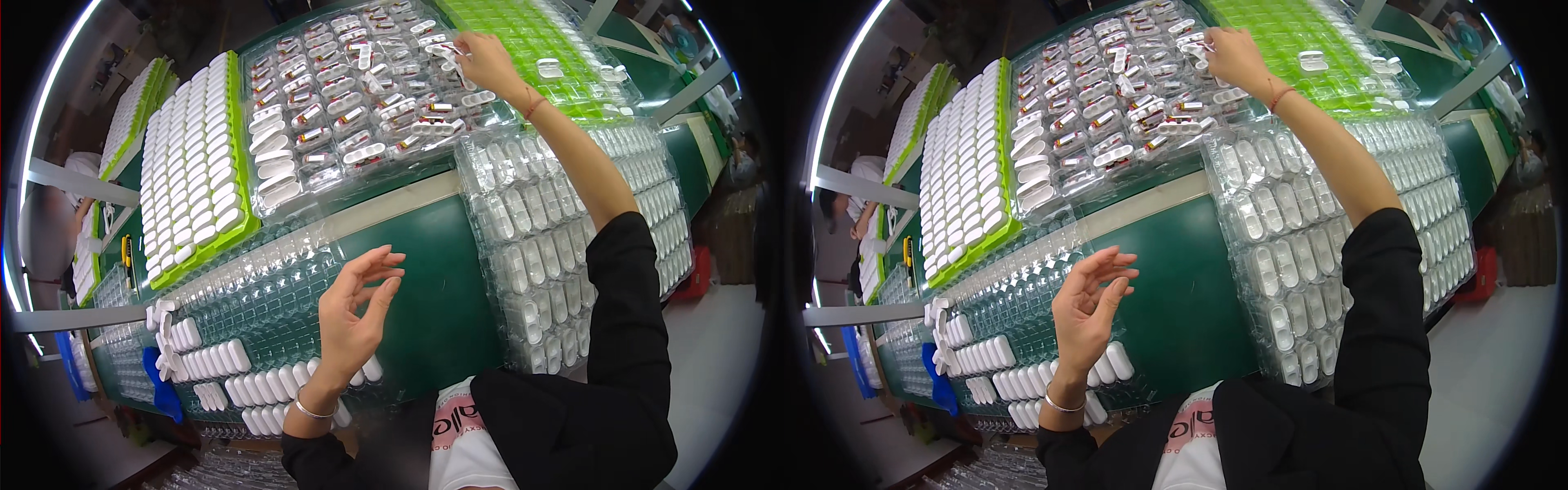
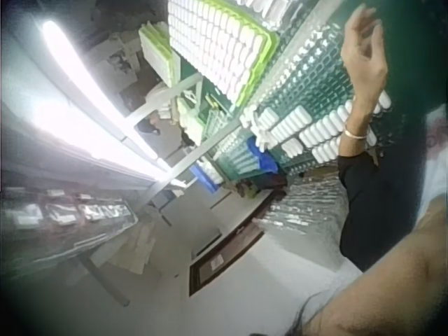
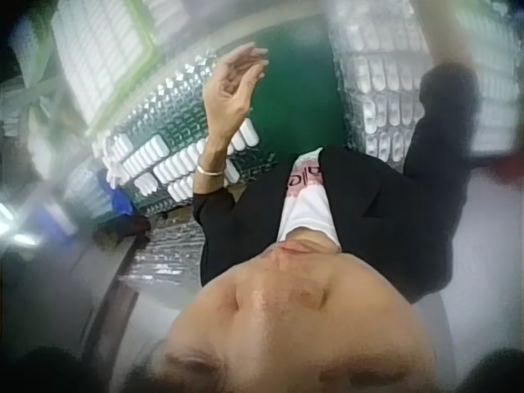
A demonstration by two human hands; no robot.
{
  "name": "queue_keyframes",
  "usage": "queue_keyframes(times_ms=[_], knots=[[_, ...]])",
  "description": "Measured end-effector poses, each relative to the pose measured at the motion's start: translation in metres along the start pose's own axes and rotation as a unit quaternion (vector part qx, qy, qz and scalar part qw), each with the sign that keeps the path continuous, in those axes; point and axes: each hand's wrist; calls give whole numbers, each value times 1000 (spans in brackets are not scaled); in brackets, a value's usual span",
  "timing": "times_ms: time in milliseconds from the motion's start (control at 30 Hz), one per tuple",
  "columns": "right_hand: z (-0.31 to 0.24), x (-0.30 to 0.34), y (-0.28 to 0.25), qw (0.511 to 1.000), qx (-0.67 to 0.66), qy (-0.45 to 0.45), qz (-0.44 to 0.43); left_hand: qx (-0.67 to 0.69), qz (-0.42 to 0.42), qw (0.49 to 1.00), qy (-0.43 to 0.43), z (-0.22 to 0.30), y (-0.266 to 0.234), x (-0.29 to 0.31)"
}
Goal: The person assembles white wireless earbuds by hand. They pick up small cylindrical components, wrap them with red and white tape, and place them into white plastic earbud casings. The person then closes the casings and places the finished units into a green plastic tray on the table.
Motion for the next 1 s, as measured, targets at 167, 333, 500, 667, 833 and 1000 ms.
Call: queue_keyframes(times_ms=[167, 333, 500, 667, 833, 1000], knots=[[-47, 8, -9, 977, -91, -62, -185, -62, -3, 997, 44, -4, -8, 1], [-72, 43, -12, 948, -30, -87, -304, -65, -22, 997, 33, -2, -6, -3], [-86, 51, -23, 958, -87, -79, -260, -48, -33, 998, 27, -4, -7, -8], [-150, 82, -55, 926, -257, -210, -181, 95, 50, 994, -14, 0, -9, -28], [-185, 109, -76, 917, -266, -257, -150, 131, 9, 991, 2, 4, 2, -34], [-199, 120, -87, 911, -364, -89, -173, -189, 195, 949, 159, -3, 5, -29]])
Point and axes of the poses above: each hand's wrist, its own x-axis away from the middle knuckle, its own y-axis out of the palm, z = x × y, and after that the axes turned 6 degrees about -z, right-handed
